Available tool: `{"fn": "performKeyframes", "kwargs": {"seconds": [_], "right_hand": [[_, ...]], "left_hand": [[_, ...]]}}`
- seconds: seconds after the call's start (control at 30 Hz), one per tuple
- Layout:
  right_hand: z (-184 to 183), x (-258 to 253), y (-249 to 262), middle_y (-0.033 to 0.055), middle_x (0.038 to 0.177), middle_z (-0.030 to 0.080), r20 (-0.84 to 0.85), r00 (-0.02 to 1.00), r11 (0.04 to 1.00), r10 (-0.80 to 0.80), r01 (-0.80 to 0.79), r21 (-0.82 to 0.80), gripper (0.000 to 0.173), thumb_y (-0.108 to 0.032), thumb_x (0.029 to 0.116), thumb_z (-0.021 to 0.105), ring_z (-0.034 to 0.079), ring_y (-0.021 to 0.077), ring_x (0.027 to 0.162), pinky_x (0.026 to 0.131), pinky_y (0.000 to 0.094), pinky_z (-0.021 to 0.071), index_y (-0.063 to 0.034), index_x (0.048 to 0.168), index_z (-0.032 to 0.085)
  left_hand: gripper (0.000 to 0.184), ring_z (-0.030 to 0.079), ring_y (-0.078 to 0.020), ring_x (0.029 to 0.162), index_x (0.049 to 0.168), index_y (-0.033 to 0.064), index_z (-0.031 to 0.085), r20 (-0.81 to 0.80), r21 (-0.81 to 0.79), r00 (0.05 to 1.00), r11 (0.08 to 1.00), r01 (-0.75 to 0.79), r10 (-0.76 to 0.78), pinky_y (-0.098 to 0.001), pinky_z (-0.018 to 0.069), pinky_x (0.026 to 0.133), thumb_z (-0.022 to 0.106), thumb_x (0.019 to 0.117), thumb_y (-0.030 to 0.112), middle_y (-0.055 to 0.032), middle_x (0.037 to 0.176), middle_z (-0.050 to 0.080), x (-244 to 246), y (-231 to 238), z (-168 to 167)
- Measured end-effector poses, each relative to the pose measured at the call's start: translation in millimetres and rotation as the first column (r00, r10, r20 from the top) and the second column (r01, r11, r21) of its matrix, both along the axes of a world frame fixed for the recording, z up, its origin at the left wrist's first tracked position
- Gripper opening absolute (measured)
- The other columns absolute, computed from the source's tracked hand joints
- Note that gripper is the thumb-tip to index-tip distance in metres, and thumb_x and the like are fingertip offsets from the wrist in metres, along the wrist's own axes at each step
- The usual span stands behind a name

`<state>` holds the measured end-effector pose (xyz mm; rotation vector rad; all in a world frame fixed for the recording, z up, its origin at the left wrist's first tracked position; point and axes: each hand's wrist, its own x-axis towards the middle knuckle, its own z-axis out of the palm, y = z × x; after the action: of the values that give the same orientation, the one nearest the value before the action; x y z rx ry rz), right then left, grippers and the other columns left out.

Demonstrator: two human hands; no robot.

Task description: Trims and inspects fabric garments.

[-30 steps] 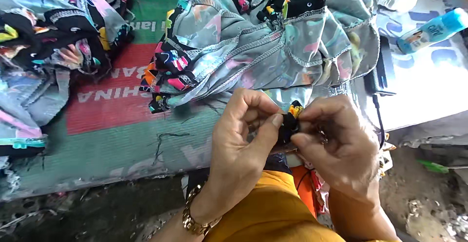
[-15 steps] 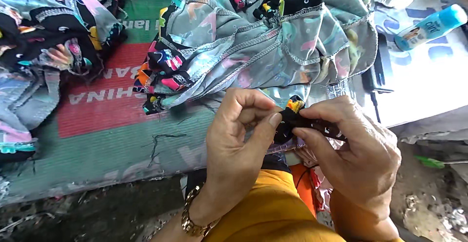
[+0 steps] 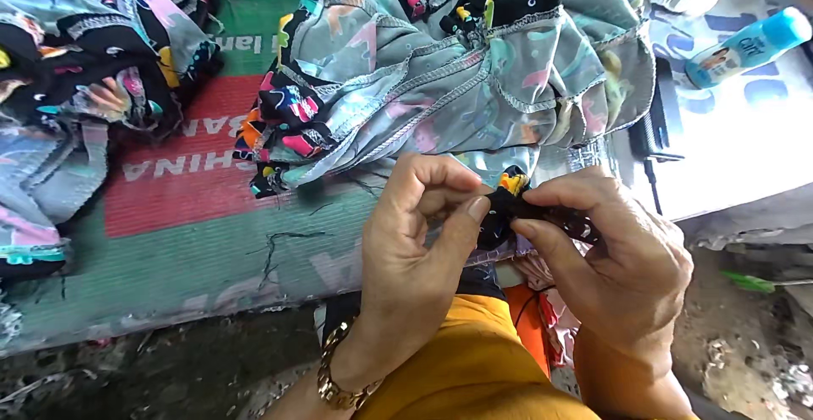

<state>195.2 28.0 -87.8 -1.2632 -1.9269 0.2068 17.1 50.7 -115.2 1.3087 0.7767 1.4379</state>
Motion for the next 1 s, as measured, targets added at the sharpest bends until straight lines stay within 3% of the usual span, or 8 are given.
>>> {"fn": "performKeyframes", "kwargs": {"seconds": [0.27, 0.43, 0.5, 0.63, 0.7, 0.83, 0.9, 1.0], "right_hand": [[-2, -2, 2, 0.0006, 0.091, 0.068, 0.017, 1.000, 0.999, -0.026, 0.025, 0.040, 0.010, -0.014, 0.0976, 0.068, 0.061, -0.0010, 0.080, 0.069, 0.0126, 0.0488, -0.0049, 0.101, 0.070], [0, 4, 4, -0.0052, 0.100, 0.064, -0.309, 0.939, 0.969, 0.152, -0.203, -0.141, 0.025, -0.018, 0.0947, 0.071, 0.060, -0.0041, 0.081, 0.068, 0.0104, 0.0538, -0.0078, 0.115, 0.060], [2, 2, 9, -0.0055, 0.100, 0.064, -0.326, 0.927, 0.956, 0.186, -0.248, -0.159, 0.034, -0.018, 0.0899, 0.075, 0.059, -0.0043, 0.080, 0.065, 0.0097, 0.0520, -0.0073, 0.118, 0.058], [2, -7, 25, -0.0009, 0.089, 0.063, -0.234, 0.952, 0.965, 0.197, -0.231, -0.126, 0.009, -0.004, 0.0905, 0.068, 0.059, -0.0014, 0.077, 0.066, 0.0112, 0.0512, -0.0009, 0.099, 0.067], [1, -5, 31, -0.0038, 0.085, 0.061, -0.388, 0.903, 0.947, 0.187, -0.270, -0.171, 0.005, -0.003, 0.0939, 0.063, 0.058, -0.0021, 0.070, 0.060, 0.0116, 0.0503, -0.0047, 0.098, 0.064], [-3, 13, 37, -0.0089, 0.077, 0.053, -0.617, 0.781, 0.948, 0.099, -0.263, -0.181, 0.004, -0.014, 0.1019, 0.057, 0.045, -0.0022, 0.055, 0.047, 0.0127, 0.0388, -0.0141, 0.101, 0.061], [-4, 20, 35, -0.0098, 0.078, 0.055, -0.598, 0.796, 0.949, 0.099, -0.256, -0.183, 0.008, -0.021, 0.1027, 0.058, 0.047, -0.0026, 0.057, 0.048, 0.0126, 0.0390, -0.0160, 0.099, 0.062], [-5, 19, 31, -0.0084, 0.092, 0.062, -0.426, 0.891, 0.932, 0.155, -0.275, -0.235, 0.022, -0.027, 0.0967, 0.070, 0.053, -0.0050, 0.067, 0.055, 0.0103, 0.0470, -0.0109, 0.112, 0.065]], "left_hand": [[0.023, 0.067, -0.0053, 0.084, 0.112, 0.0086, 0.058, -0.014, 0.009, 1.000, 1.000, -0.012, 0.012, -0.0214, 0.0597, 0.078, 0.063, 0.0934, -0.005, 0.0026, 0.098, 0.067, 1, -1, 0], [0.022, 0.068, -0.0057, 0.086, 0.113, 0.0081, 0.058, -0.029, 0.003, 1.000, 1.000, -0.004, 0.004, -0.0215, 0.0598, 0.078, 0.061, 0.0947, -0.004, 0.0019, 0.099, 0.067, 0, -1, 0], [0.022, 0.068, -0.0056, 0.085, 0.114, 0.0081, 0.057, -0.046, -0.004, 0.999, 1.000, -0.002, 0.001, -0.0212, 0.0602, 0.076, 0.061, 0.0955, -0.003, 0.0020, 0.099, 0.067, 0, -2, 1], [0.021, 0.067, -0.0054, 0.082, 0.114, 0.0063, 0.057, -0.094, 0.004, 0.996, 1.000, 0.003, -0.003, -0.0203, 0.0594, 0.074, 0.059, 0.0961, -0.004, 0.0014, 0.097, 0.067, 1, -2, 1], [0.020, 0.067, -0.0056, 0.082, 0.115, 0.0058, 0.056, -0.097, 0.004, 0.995, 1.000, 0.013, -0.013, -0.0205, 0.0593, 0.073, 0.058, 0.0967, -0.004, 0.0010, 0.097, 0.066, 0, -2, 1], [0.021, 0.066, -0.0062, 0.083, 0.116, 0.0068, 0.058, -0.074, -0.015, 0.997, 1.000, 0.026, -0.027, -0.0209, 0.0593, 0.074, 0.058, 0.0977, -0.003, 0.0006, 0.099, 0.065, -1, -1, 1], [0.021, 0.067, -0.0064, 0.085, 0.116, 0.0077, 0.058, -0.069, -0.021, 0.997, 0.999, 0.028, -0.029, -0.0215, 0.0597, 0.076, 0.058, 0.0979, -0.003, 0.0009, 0.100, 0.066, -1, 0, 1], [0.021, 0.067, -0.0055, 0.088, 0.117, 0.0101, 0.058, -0.079, -0.011, 0.996, 0.999, 0.031, -0.032, -0.0209, 0.0592, 0.078, 0.057, 0.0988, -0.001, 0.0028, 0.101, 0.066, -2, 0, 0]]}}
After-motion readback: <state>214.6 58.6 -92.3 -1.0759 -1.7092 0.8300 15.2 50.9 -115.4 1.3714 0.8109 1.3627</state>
